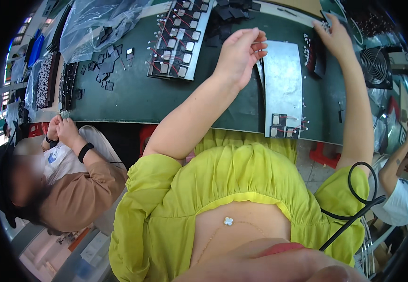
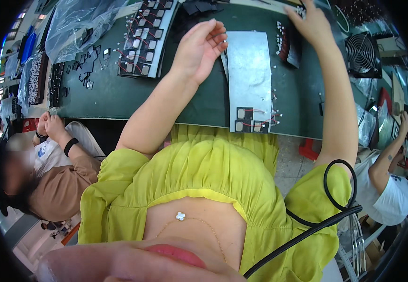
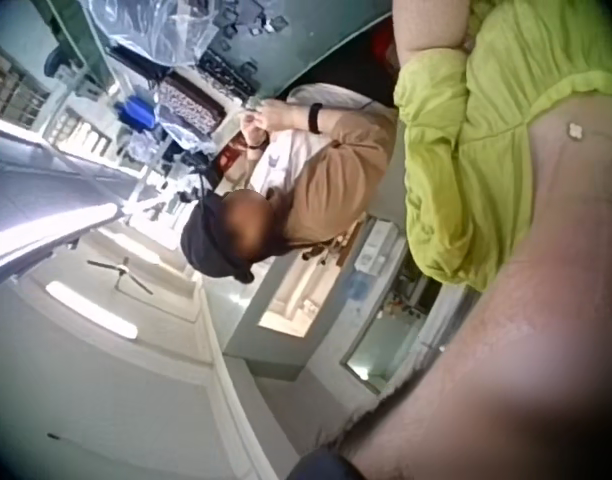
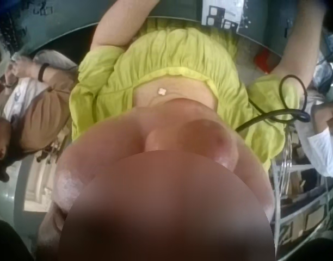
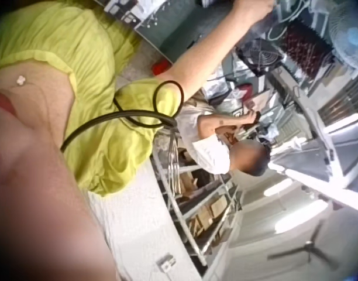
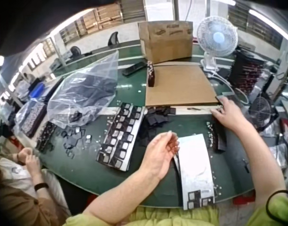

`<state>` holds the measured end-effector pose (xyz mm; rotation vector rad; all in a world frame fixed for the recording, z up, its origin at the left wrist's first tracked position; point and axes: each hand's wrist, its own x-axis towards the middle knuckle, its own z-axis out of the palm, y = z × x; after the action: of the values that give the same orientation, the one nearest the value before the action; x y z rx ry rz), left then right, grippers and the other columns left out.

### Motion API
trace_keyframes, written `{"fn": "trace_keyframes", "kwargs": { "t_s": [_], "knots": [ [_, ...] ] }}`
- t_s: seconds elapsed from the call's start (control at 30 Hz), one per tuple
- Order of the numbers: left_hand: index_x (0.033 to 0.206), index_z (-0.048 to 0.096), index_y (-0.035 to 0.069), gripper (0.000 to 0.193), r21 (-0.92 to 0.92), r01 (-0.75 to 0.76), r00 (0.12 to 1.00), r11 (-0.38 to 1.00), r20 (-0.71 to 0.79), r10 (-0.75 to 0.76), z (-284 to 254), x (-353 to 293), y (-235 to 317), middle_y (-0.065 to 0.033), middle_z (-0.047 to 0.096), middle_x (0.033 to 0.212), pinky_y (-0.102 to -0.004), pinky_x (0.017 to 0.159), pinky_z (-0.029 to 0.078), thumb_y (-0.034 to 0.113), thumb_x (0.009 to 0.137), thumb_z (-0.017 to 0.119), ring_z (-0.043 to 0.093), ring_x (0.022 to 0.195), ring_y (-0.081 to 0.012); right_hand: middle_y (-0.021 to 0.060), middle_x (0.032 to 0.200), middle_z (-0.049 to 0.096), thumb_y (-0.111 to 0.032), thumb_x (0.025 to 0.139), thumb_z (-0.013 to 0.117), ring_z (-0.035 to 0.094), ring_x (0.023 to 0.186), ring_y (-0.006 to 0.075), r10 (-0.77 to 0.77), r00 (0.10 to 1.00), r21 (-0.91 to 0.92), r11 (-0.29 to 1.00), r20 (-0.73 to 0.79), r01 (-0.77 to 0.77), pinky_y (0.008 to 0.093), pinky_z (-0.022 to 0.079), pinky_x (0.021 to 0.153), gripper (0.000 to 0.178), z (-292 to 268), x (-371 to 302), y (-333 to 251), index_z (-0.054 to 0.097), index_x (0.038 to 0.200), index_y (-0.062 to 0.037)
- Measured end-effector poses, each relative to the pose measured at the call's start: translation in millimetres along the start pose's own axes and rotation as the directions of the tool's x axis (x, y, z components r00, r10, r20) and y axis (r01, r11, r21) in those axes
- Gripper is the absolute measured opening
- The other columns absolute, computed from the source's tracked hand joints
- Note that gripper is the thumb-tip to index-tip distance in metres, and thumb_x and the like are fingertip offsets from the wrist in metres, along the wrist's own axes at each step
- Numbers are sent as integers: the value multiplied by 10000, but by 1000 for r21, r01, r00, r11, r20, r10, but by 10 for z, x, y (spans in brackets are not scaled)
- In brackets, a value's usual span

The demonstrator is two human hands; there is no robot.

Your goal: Manually assembling small electronic components into a plastic housing on an assembly line.

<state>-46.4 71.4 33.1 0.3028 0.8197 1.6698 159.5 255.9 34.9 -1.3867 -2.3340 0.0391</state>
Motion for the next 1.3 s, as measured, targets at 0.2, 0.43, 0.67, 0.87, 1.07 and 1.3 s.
{"fn": "trace_keyframes", "kwargs": {
  "t_s": [0.2, 0.43, 0.67, 0.87, 1.07, 1.3],
  "knots": [
    [904, 580, 10, 126, -35, 89, 996, 995, 20, -89, 62, 17, -53, -78, 586, 836, -245, 663, 450, 129, 883, 544, 543, 733, -126, 160, 952, 637, -307, 849, 569, 600, 851, 357, 120, 938, -190, 980, 327, -59, 379, 480, 759, 377, 62, 265, 298, 562, 1089, -17],
    [913, 569, 13, 131, -10, 73, 997, 997, -17, -73, 92, -105, -33, -72, 580, 842, -230, 672, 443, 137, 889, 534, 533, 734, -118, 177, 895, 653, -236, 825, 542, 632, 732, 315, -64, 989, 45, 997, 132, 58, 362, 516, 680, 317, -89, 834, -537, 607, 1006, 15],
    [914, 566, 13, 140, 62, 34, 999, 997, -41, -32, 149, -93, 19, -66, 572, 849, -227, 685, 440, 142, 896, 513, 514, 731, -115, 152, 816, 651, -328, 827, 566, 636, 602, 271, -109, 953, 140, 988, 284, 72, 322, 519, 568, 385, 496, 1514, -1771, 604, 1003, 12],
    [907, 568, 12, 148, 53, 58, 997, 997, -60, -55, 158, -110, 81, -64, 569, 848, -231, 692, 439, 142, 900, 498, 505, 733, -114, 145, 855, 657, -370, 850, 552, 658, 628, 278, -15, 971, 91, 996, 237, -6, 340, 550, 601, 434, 693, 1714, -2046, 585, 1086, -7],
    [900, 569, 11, 141, 30, 42, 996, 999, -82, -39, 77, -113, 42, -64, 569, 830, -229, 677, 436, 136, 893, 506, 501, 714, -113, 183, 836, 600, -260, 786, 634, 572, 686, 238, -28, 963, 67, 998, 269, 10, 312, 473, 611, 364, 708, 1548, -2029, 579, 983, 40],
    [893, 565, 9, 116, -8, 68, 997, 998, -34, -68, 131, -56, 0, -70, 572, 821, -224, 669, 427, 121, 873, 542, 503, 720, -114, 204, 775, 606, -256, 789, 609, 589, 603, 248, 12, 944, -26, 1000, 329, -3, 325, 490, 554, 335, 142, 1528, 188, 592, 927, 49]
  ]
}}
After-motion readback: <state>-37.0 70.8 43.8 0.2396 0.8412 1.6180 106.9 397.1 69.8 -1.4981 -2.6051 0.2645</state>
